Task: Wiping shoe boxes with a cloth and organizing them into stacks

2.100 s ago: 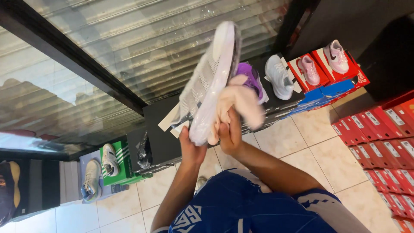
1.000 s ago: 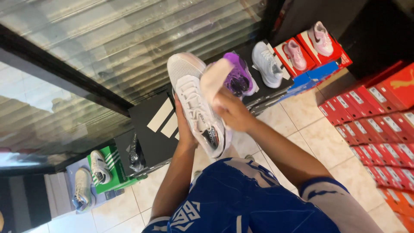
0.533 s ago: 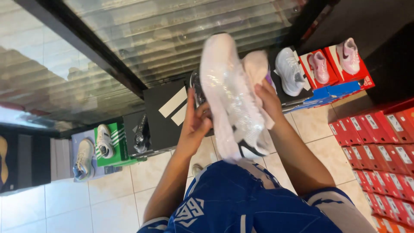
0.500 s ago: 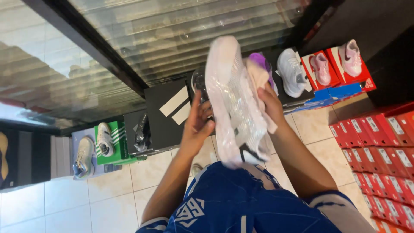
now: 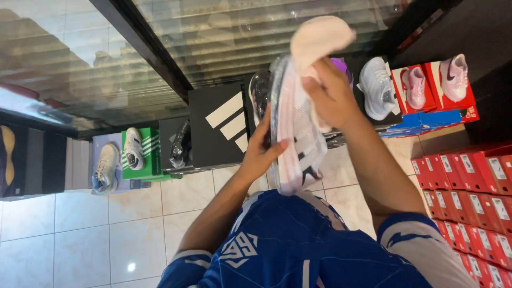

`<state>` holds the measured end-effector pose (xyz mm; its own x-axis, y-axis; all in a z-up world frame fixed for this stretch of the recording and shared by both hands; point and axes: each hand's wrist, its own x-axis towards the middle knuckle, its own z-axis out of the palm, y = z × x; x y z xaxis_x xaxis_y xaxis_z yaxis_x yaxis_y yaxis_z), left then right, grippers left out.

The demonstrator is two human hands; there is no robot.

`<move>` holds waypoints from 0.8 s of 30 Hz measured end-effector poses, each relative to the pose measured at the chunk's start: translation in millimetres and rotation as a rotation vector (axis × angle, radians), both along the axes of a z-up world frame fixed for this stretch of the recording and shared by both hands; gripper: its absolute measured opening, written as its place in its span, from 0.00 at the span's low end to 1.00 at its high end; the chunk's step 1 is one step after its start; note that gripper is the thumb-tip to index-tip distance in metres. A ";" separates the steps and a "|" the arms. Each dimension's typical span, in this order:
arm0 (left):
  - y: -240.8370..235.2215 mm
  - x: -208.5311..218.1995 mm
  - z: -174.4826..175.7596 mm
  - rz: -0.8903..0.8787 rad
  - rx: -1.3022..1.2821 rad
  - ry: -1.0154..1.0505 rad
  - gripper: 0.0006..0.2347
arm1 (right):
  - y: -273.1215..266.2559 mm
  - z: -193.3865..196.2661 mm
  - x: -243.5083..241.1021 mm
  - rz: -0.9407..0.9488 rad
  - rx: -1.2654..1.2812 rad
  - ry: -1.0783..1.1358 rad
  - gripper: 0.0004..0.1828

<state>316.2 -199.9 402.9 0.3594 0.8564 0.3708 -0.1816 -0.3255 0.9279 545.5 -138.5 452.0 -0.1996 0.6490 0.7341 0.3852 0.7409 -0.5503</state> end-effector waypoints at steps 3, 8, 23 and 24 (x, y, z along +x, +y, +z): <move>17.5 -3.5 -9.6 0.130 -0.095 -0.188 0.34 | -36.2 45.4 -66.6 -0.144 0.180 -0.195 0.03; 48.9 -46.0 -18.7 0.459 -0.207 -0.482 0.32 | -79.7 -21.7 -109.5 -0.189 0.271 -0.385 0.10; 59.7 -134.6 -241.7 0.163 -0.778 -0.505 0.32 | -48.7 -194.8 -144.7 -0.045 -1.264 1.110 0.19; 63.6 -147.1 -220.3 0.168 -0.792 -0.507 0.32 | -44.6 -214.1 -146.0 -0.052 -1.278 1.108 0.19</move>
<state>169.1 -136.2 182.7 0.1642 0.9513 -0.2607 -0.6308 0.3045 0.7137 399.6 -183.1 237.9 0.0530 0.8838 -0.4649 -0.5601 -0.3591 -0.7465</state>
